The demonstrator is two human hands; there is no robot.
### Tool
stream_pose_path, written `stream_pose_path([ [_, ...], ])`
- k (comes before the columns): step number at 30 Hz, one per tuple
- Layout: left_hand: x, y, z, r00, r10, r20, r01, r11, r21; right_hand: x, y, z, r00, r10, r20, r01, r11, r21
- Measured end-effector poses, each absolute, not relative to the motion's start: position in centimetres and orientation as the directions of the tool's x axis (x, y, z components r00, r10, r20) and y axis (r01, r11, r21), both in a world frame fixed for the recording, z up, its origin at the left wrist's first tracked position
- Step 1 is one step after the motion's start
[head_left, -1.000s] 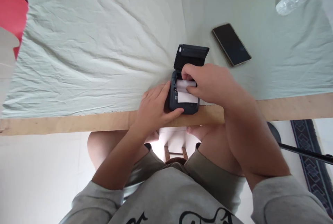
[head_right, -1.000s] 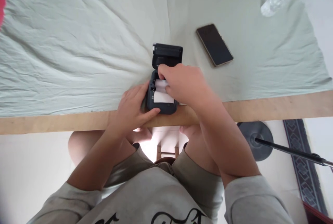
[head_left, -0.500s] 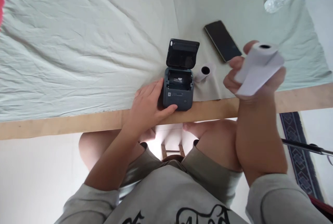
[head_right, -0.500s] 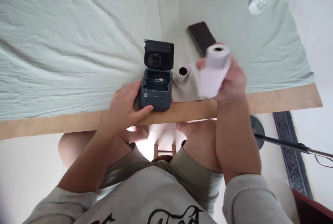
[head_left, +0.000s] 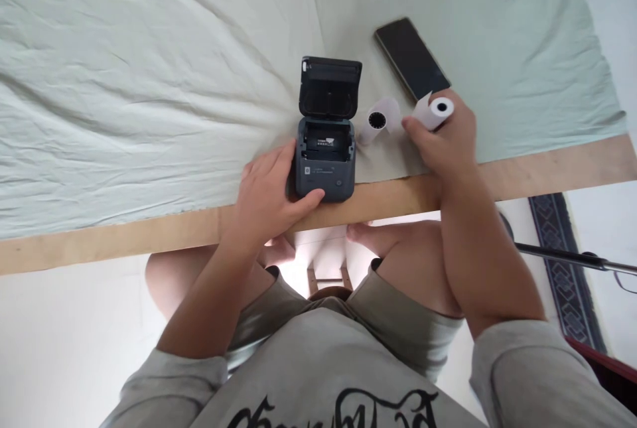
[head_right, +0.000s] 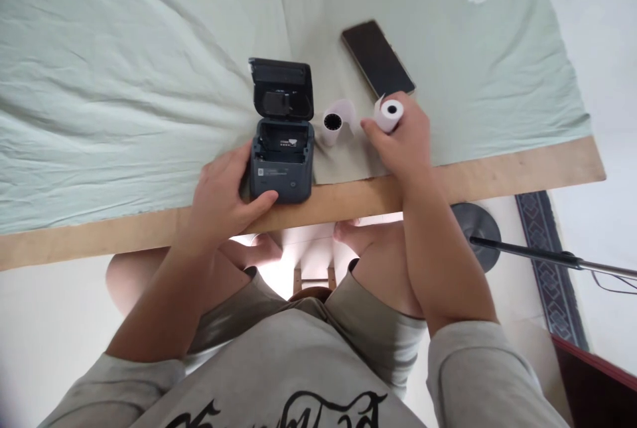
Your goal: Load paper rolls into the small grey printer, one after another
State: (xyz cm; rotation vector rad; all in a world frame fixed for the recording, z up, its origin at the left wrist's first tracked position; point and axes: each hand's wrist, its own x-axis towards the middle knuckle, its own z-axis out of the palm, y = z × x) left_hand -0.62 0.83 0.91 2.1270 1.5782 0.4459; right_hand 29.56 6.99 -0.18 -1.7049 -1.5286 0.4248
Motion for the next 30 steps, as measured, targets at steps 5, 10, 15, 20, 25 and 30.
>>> stream_pose_path([
  [5, -0.5, 0.8, 0.8, 0.286, 0.958, 0.002, 0.809, -0.242, 0.535, 30.1, 7.5, -0.1, 0.127, 0.961, 0.248, 0.790, 0.053, -0.611],
  [10, -0.4, 0.7, 1.1, 0.293, 0.956, -0.014, 0.814, -0.242, 0.528, 29.5, 6.1, 1.3, 0.161, 0.930, 0.329, 0.814, 0.063, -0.577],
  [15, -0.5, 0.7, 1.1, 0.298, 0.955, -0.011, 0.817, -0.249, 0.520, 25.7, 3.6, 2.8, 0.041, 0.892, 0.450, 0.806, 0.236, -0.542],
  [20, -0.5, 0.6, 0.9, 0.291, 0.957, -0.016, 0.826, -0.243, 0.509, 23.1, 3.9, 2.3, -0.040, 0.951, 0.306, 0.850, 0.193, -0.490],
  [25, -0.6, 0.6, 0.9, 0.301, 0.954, -0.013, 0.820, -0.252, 0.514, 23.5, 4.7, 1.8, -0.061, 0.959, 0.275, 0.839, 0.199, -0.507],
  [30, -0.6, 0.6, 1.1, 0.311, 0.950, -0.016, 0.811, -0.256, 0.526, 23.8, 4.7, 1.4, -0.138, 0.961, 0.238, 0.781, 0.254, -0.571],
])
